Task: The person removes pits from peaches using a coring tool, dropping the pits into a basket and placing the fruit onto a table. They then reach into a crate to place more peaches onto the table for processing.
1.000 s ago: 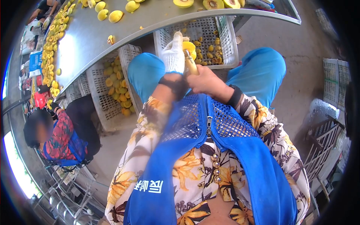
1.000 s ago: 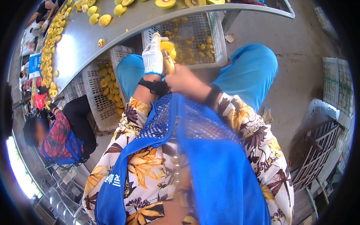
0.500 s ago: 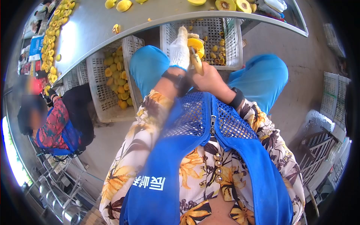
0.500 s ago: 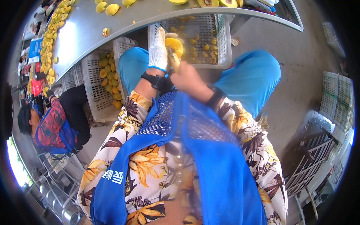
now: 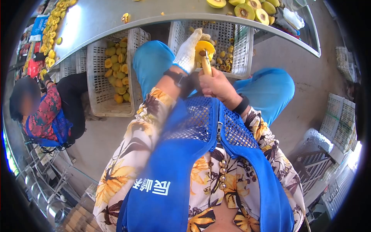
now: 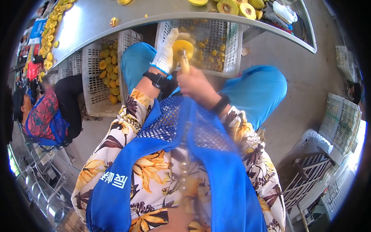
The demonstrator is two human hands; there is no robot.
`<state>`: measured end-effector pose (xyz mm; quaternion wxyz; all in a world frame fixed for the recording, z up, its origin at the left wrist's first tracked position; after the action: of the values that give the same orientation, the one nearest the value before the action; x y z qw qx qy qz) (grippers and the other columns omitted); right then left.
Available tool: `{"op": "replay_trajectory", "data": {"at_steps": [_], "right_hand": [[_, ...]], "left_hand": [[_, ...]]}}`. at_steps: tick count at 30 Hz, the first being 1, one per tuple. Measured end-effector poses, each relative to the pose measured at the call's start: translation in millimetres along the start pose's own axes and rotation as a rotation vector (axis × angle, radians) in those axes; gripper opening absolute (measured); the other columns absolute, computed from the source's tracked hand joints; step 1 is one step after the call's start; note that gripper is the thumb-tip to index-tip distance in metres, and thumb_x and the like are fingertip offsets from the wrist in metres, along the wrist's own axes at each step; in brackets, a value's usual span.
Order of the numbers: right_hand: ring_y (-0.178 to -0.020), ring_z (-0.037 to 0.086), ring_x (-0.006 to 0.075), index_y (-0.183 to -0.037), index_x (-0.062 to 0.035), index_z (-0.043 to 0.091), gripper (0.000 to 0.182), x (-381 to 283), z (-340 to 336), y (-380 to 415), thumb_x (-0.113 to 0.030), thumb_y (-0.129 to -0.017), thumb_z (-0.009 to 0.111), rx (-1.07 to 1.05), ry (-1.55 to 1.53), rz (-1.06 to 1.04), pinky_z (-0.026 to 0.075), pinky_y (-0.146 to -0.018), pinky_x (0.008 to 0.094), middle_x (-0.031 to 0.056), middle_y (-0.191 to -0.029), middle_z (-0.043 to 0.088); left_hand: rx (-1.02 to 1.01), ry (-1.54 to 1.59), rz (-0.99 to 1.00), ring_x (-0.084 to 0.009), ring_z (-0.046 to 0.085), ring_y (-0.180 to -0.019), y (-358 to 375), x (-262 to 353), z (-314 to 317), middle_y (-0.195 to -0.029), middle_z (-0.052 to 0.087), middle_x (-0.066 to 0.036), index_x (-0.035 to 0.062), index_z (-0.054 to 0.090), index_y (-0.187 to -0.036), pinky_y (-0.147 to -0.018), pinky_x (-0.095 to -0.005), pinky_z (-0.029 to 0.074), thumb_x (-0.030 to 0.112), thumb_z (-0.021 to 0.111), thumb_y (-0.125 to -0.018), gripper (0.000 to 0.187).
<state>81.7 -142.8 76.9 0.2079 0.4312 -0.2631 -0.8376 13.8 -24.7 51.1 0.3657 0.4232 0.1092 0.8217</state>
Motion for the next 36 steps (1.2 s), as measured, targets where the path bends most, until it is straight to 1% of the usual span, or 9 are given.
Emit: {"op": "replay_trajectory", "data": {"at_steps": [4, 7, 14, 22, 25, 28, 31, 33, 36], "right_hand": [[-0.045, 0.036, 0.0028, -0.091, -0.0067, 0.047, 0.011, 4.7, -2.8, -2.8, -0.003, -0.081, 0.052, -0.005, 0.18, -0.058, 0.029, -0.038, 0.0154, -0.0034, -0.067, 0.044], [-0.056, 0.045, 0.0048, -0.088, -0.007, 0.048, 0.011, 4.4, -4.1, -0.3, -0.014, -0.082, 0.055, -0.108, -0.002, 0.009, 0.038, -0.049, 0.0174, -0.0015, -0.072, 0.048], [-0.058, 0.045, 0.0045, -0.089, -0.0069, 0.049, 0.012, 1.7, -10.3, 5.1, -0.015, -0.084, 0.055, -0.197, -0.29, 0.156, 0.039, -0.049, 0.0172, -0.0013, -0.073, 0.047], [-0.06, 0.053, 0.0111, -0.093, -0.0032, 0.05, 0.021, 4.2, -5.3, -2.6, -0.016, -0.078, 0.056, 0.071, 0.454, -0.064, 0.045, -0.052, 0.0222, 0.0038, -0.077, 0.054], [-0.056, 0.05, 0.01, -0.094, -0.0038, 0.05, 0.019, 3.6, -4.9, -1.2, -0.014, -0.079, 0.055, 0.066, 0.378, -0.065, 0.044, -0.049, 0.0217, 0.0023, -0.072, 0.051], [-0.049, 0.044, 0.0071, -0.096, -0.0052, 0.048, 0.018, 11.9, -8.5, -9.9, -0.012, -0.081, 0.054, -0.066, -0.043, 0.015, 0.038, -0.041, 0.0206, -0.0017, -0.066, 0.046], [-0.042, 0.03, 0.0014, -0.093, -0.0066, 0.046, 0.013, 4.5, -8.2, -8.4, -0.001, -0.082, 0.051, -0.151, -0.161, 0.113, 0.025, -0.035, 0.0172, -0.0057, -0.06, 0.037], [-0.041, 0.029, 0.0017, -0.094, -0.0075, 0.046, 0.013, 3.5, -11.4, -8.3, -0.002, -0.083, 0.05, -0.211, -0.22, 0.132, 0.025, -0.034, 0.0179, -0.0059, -0.059, 0.036], [-0.039, 0.027, 0.0021, -0.096, -0.009, 0.045, 0.012, -0.7, -10.3, -10.0, -0.004, -0.085, 0.048, -0.255, -0.339, 0.135, 0.023, -0.033, 0.0188, -0.0063, -0.058, 0.034]], "left_hand": [[0.06, -0.15, 0.016, -0.022, 0.057, -0.052, 8.2, 0.8, -0.7, -0.07, 0.06, -0.011, 0.0028, 0.059, -0.088, -0.046, -0.0317, 0.048, 0.036, 0.06, -0.085, 0.033], [0.097, -0.225, 0.089, -0.0177, 0.057, -0.052, 8.4, -0.6, -0.4, -0.067, 0.061, -0.009, 0.0022, 0.062, -0.083, -0.046, -0.0286, 0.046, 0.032, 0.062, -0.083, 0.03], [0.076, -0.513, 0.304, -0.0117, 0.058, -0.057, 4.8, -12.6, 0.8, -0.07, 0.064, -0.007, -0.0003, 0.067, -0.08, -0.049, -0.0241, 0.046, 0.029, 0.065, -0.082, 0.03], [0.119, -0.122, -0.112, -0.0192, 0.056, -0.053, 8.8, -5.1, 6.6, -0.068, 0.062, -0.011, 0.0025, 0.063, -0.081, -0.049, -0.0288, 0.048, 0.042, 0.054, -0.087, 0.041], [0.118, -0.044, -0.165, -0.0204, 0.057, -0.054, -1.6, -12.7, -2.0, -0.068, 0.062, -0.011, 0.003, 0.063, -0.082, -0.049, -0.0301, 0.047, 0.042, 0.053, -0.087, 0.041], [0.11, -0.026, -0.179, -0.0205, 0.057, -0.054, -6.7, -14.2, -7.7, -0.067, 0.062, -0.011, 0.0034, 0.063, -0.081, -0.048, -0.0299, 0.047, 0.041, 0.054, -0.087, 0.039], [0.108, -0.165, -0.109, -0.02, 0.056, -0.054, -4.0, -5.0, -3.7, -0.067, 0.061, -0.011, 0.0038, 0.062, -0.081, -0.047, -0.029, 0.047, 0.04, 0.054, -0.087, 0.038], [0.117, -0.368, 0.002, -0.0192, 0.056, -0.054, 4.2, 3.6, 1.1, -0.067, 0.061, -0.011, 0.0042, 0.062, -0.081, -0.048, -0.028, 0.047, 0.039, 0.054, -0.087, 0.036], [0.127, -0.211, -0.031, -0.0205, 0.056, -0.057, -8.2, -1.8, -2.4, -0.07, 0.061, -0.009, 0.0065, 0.061, -0.086, -0.053, -0.0333, 0.048, 0.045, 0.051, -0.087, 0.04]]}}
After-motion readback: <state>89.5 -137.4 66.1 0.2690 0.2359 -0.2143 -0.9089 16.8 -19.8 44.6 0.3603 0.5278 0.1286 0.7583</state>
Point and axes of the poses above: each hand's wrist, its own y-axis away from the middle knuckle, its own z-axis out of the palm, x = y × z, the point moved 1 cm from there along -y, towards the middle knuckle
